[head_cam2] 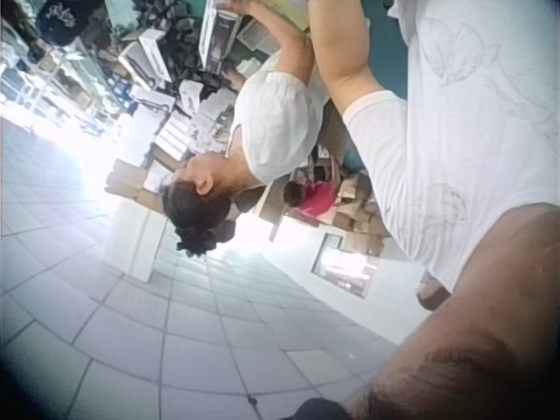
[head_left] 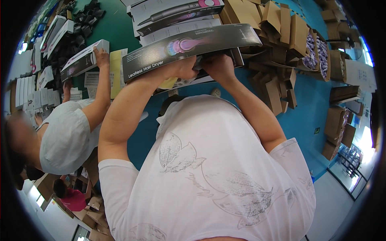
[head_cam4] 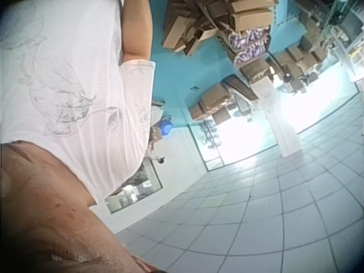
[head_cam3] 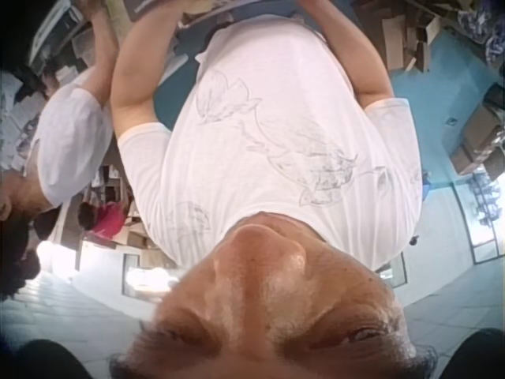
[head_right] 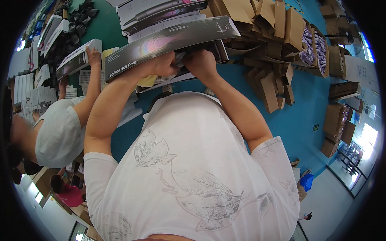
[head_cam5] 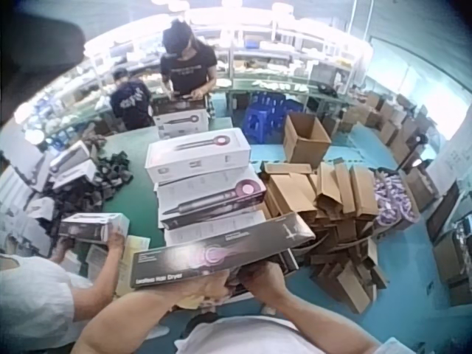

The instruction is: Packaging cordless hair dryers into retail boxes and applying labels.

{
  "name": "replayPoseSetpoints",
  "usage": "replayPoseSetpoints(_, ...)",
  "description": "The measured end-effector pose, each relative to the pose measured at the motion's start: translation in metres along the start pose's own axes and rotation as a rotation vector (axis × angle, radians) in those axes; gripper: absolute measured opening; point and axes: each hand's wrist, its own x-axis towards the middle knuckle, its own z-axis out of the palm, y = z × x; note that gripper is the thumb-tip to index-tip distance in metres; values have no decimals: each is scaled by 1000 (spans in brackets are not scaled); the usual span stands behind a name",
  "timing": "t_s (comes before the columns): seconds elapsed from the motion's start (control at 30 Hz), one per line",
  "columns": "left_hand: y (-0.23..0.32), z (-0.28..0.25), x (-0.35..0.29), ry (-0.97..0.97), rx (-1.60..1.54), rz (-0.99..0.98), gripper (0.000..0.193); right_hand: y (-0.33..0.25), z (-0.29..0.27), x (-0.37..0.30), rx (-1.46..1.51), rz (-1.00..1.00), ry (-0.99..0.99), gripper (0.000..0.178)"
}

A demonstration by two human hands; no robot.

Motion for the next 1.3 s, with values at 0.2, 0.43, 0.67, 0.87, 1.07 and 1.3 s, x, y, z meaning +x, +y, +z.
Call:
replayPoseSetpoints(0.2,4,-2,-3,64,46,43,30,2,2,2,10,-41,30,23)
replayPoseSetpoints(0.43,-1,5,-3,210,47,134,25,-5,-12,7,-86,-71,-13,28)
replayPoseSetpoints(0.67,-2,8,7,-90,-115,-53,44,26,2,18,-58,-221,109,41)
replayPoseSetpoints(0.87,-5,10,4,-31,-235,-27,32,3,-27,16,198,-53,-128,34)
replayPoseSetpoints(1.07,-4,8,7,-105,-102,-66,40,-7,-32,11,318,32,-186,26)
replayPoseSetpoints(1.3,-12,-5,-6,505,20,189,32,16,-21,5,179,-309,73,18)
